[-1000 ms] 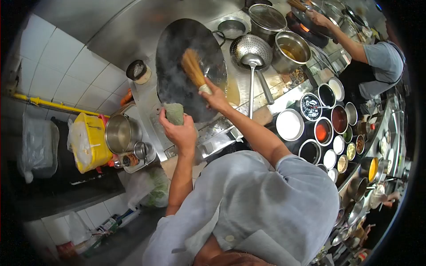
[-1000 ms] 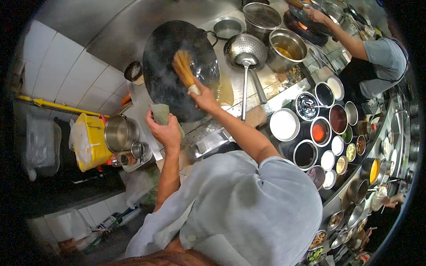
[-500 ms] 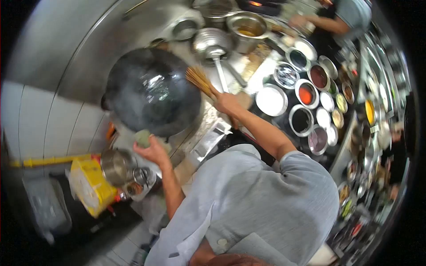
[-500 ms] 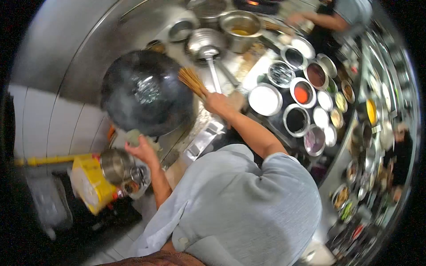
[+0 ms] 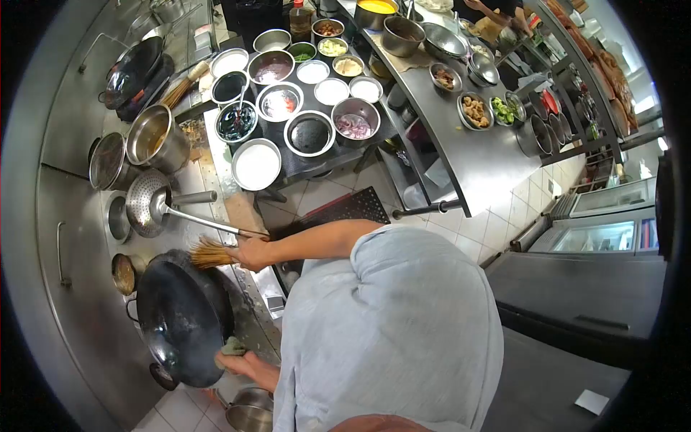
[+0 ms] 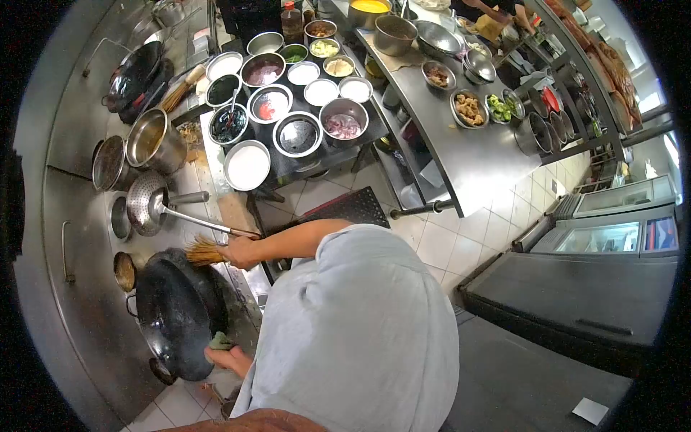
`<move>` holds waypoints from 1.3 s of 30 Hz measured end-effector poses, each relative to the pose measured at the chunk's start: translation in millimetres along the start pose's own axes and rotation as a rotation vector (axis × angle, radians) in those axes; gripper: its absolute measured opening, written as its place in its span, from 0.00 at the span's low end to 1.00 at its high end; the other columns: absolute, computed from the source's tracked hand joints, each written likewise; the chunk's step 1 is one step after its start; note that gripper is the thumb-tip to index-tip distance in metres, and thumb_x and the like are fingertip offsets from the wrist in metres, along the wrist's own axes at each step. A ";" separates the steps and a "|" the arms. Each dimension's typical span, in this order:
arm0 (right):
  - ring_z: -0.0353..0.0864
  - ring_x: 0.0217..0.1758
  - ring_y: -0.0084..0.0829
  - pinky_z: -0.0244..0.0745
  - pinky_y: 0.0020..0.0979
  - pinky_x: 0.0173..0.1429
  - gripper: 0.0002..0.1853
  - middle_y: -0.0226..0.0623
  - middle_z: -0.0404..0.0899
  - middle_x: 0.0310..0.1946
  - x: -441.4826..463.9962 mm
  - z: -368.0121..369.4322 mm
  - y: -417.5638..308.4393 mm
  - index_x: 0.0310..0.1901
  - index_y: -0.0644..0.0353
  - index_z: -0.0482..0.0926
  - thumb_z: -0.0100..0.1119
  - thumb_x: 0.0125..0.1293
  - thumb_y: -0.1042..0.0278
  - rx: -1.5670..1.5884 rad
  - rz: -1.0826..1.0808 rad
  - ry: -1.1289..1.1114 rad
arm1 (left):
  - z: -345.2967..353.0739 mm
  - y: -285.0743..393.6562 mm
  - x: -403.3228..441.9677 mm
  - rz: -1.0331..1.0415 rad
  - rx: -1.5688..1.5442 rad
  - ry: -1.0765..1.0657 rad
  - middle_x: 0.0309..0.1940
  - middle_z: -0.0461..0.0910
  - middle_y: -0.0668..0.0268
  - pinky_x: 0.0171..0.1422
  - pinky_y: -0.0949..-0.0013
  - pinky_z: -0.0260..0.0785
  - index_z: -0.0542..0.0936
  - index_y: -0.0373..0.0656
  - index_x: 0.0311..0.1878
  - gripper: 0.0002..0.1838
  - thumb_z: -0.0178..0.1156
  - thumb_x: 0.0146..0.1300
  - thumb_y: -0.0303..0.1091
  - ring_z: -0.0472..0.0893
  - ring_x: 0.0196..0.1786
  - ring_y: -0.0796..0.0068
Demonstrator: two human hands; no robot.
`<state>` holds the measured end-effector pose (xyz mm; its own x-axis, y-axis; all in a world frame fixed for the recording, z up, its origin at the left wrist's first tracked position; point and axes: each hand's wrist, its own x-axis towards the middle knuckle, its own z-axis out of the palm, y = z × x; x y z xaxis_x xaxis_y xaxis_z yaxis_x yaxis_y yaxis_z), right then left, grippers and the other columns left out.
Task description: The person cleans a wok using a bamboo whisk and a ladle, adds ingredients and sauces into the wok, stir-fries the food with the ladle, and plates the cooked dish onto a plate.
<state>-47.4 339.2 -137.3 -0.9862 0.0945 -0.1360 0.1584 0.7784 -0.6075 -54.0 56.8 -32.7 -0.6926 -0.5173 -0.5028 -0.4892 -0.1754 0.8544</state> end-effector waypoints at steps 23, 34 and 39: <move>0.80 0.26 0.31 0.75 0.34 0.27 0.26 0.38 0.77 0.31 10.6 -17.1 52.5 0.51 0.64 0.71 0.58 0.68 0.46 0.842 0.689 -0.182 | 81.2 -96.8 101.6 -0.024 -0.483 0.233 0.60 0.71 0.53 0.59 0.57 0.74 0.59 0.35 0.68 0.39 0.66 0.56 0.33 0.78 0.55 0.58; 0.71 0.16 0.25 0.69 0.29 0.21 0.08 0.31 0.71 0.22 5.2 -93.5 5.1 0.44 0.61 0.70 0.53 0.64 0.72 1.214 0.168 -0.113 | 79.3 -60.8 69.2 -0.084 -0.497 0.113 0.54 0.73 0.55 0.54 0.58 0.76 0.62 0.36 0.64 0.34 0.64 0.56 0.34 0.78 0.53 0.61; 0.67 0.13 0.20 0.68 0.25 0.16 0.29 0.29 0.70 0.22 4.8 -190.7 -27.8 0.70 0.58 0.64 0.53 0.66 0.73 1.092 0.229 0.057 | 74.1 -48.5 52.8 -0.156 -0.508 -0.002 0.55 0.73 0.58 0.55 0.58 0.76 0.64 0.40 0.64 0.32 0.64 0.59 0.39 0.78 0.53 0.62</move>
<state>-65.8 436.4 28.2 -0.9245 0.2163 -0.3139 0.2666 -0.2218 -0.9379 -106.1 100.2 -110.5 -0.6330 -0.4513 -0.6290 -0.2687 -0.6339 0.7252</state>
